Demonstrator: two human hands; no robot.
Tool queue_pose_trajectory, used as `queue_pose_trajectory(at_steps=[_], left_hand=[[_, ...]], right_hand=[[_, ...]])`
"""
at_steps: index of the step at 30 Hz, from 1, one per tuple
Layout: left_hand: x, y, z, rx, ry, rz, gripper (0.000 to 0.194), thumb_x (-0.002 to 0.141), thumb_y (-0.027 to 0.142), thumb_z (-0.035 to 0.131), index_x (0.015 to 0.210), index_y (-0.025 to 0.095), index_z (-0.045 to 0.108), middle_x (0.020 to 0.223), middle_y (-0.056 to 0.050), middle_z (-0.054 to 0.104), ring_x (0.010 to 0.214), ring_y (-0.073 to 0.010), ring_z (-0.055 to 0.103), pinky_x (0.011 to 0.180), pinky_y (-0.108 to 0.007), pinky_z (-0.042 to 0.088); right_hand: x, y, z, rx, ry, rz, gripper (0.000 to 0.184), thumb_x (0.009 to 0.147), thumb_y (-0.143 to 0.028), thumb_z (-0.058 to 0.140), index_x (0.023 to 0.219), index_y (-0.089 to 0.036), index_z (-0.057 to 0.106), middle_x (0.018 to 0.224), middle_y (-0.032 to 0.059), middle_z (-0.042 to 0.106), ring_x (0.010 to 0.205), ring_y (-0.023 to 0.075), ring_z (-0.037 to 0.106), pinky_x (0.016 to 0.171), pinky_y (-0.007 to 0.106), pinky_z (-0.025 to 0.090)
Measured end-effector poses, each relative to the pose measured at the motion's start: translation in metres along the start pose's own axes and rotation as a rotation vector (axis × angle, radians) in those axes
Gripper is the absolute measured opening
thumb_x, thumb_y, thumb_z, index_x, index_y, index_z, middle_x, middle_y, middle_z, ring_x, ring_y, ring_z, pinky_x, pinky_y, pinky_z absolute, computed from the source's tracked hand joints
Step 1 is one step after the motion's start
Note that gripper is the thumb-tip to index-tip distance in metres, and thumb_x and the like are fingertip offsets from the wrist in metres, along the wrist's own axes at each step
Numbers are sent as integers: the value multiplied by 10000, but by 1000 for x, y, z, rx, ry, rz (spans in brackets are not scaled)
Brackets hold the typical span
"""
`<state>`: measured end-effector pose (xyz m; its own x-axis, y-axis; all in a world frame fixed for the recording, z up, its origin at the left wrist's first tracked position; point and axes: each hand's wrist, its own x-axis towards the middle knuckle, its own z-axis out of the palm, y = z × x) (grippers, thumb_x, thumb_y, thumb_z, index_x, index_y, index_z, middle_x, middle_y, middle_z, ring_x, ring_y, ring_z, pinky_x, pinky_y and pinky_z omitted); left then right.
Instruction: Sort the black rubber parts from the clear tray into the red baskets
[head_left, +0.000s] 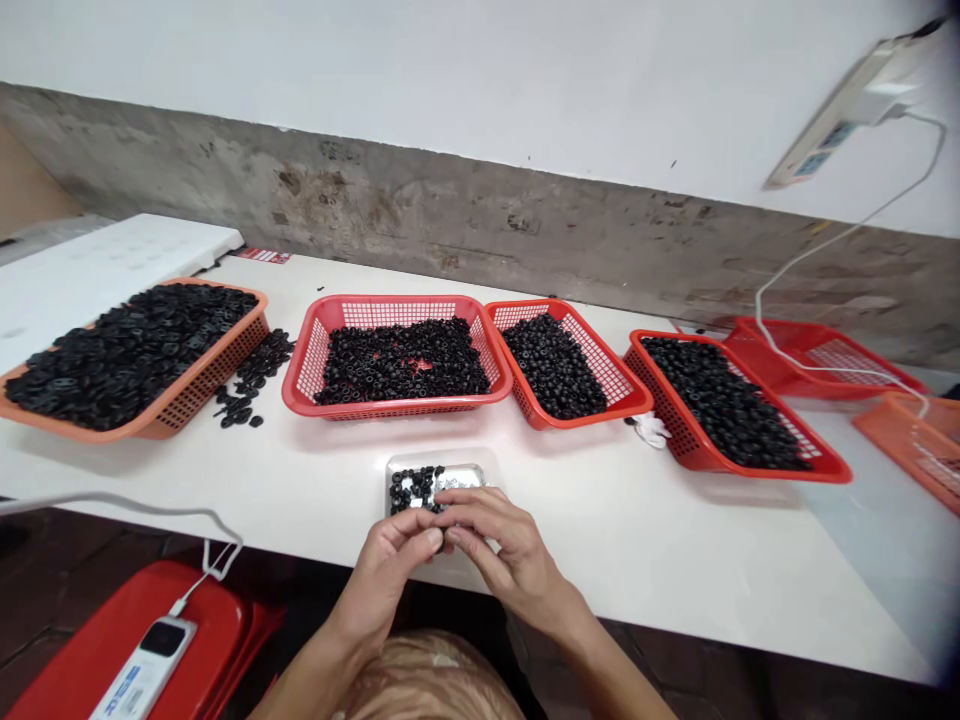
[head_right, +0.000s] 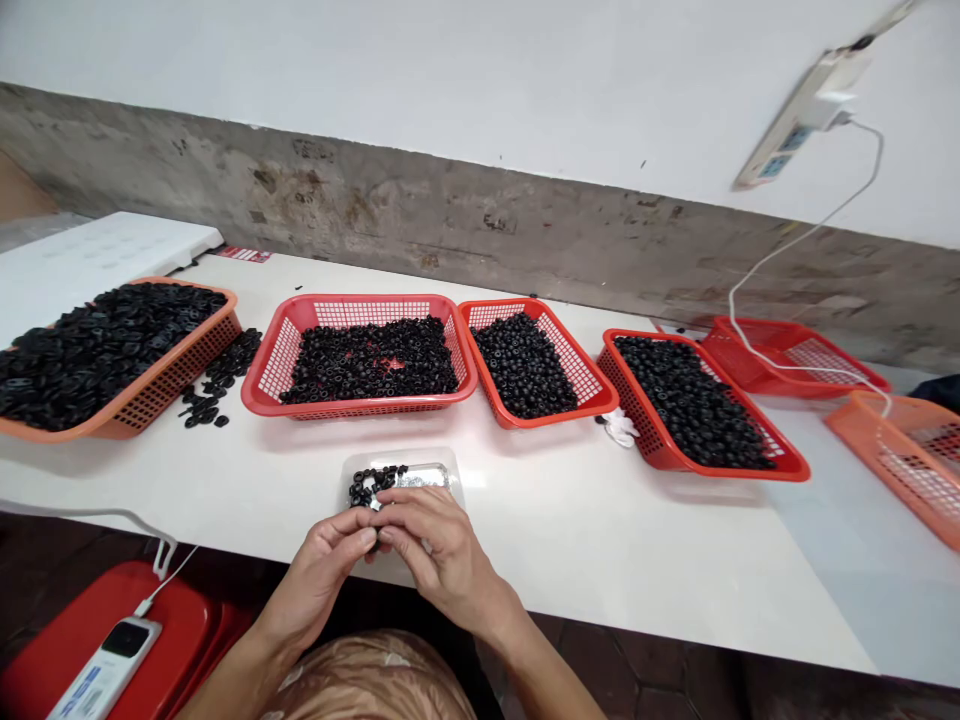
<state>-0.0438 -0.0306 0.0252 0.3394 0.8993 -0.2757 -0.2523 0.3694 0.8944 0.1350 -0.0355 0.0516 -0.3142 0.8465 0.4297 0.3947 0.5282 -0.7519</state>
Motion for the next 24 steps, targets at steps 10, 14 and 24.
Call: queue_pose_trajectory(at_steps=[10, 14, 24], left_hand=[[-1, 2, 1, 23, -5, 31, 184, 828, 346, 727, 796, 165, 718, 765, -12, 646, 756, -152, 519, 746, -234, 415], [0, 3, 2, -3, -27, 30, 197, 842, 339, 711, 784, 151, 698, 768, -18, 628, 776, -163, 528, 755, -245, 428], [-4, 6, 1, 31, -91, -3, 219, 855, 364, 701, 906, 156, 750, 854, -49, 695, 849, -204, 590, 835, -286, 449]], right_hand=[[-10, -3, 11, -93, 38, 32, 251, 979, -221, 550, 1219, -212, 619, 1158, 95, 700, 1106, 212, 639, 930, 372, 516], [-9, -3, 16, -430, 7, -109, 345, 969, -262, 563, 1291, -139, 543, 1226, 155, 670, 1072, 259, 647, 939, 450, 461], [-5, 5, 17, -539, 74, -227, 286, 948, -196, 518, 1224, -127, 552, 1104, 141, 713, 935, 225, 679, 945, 449, 416]])
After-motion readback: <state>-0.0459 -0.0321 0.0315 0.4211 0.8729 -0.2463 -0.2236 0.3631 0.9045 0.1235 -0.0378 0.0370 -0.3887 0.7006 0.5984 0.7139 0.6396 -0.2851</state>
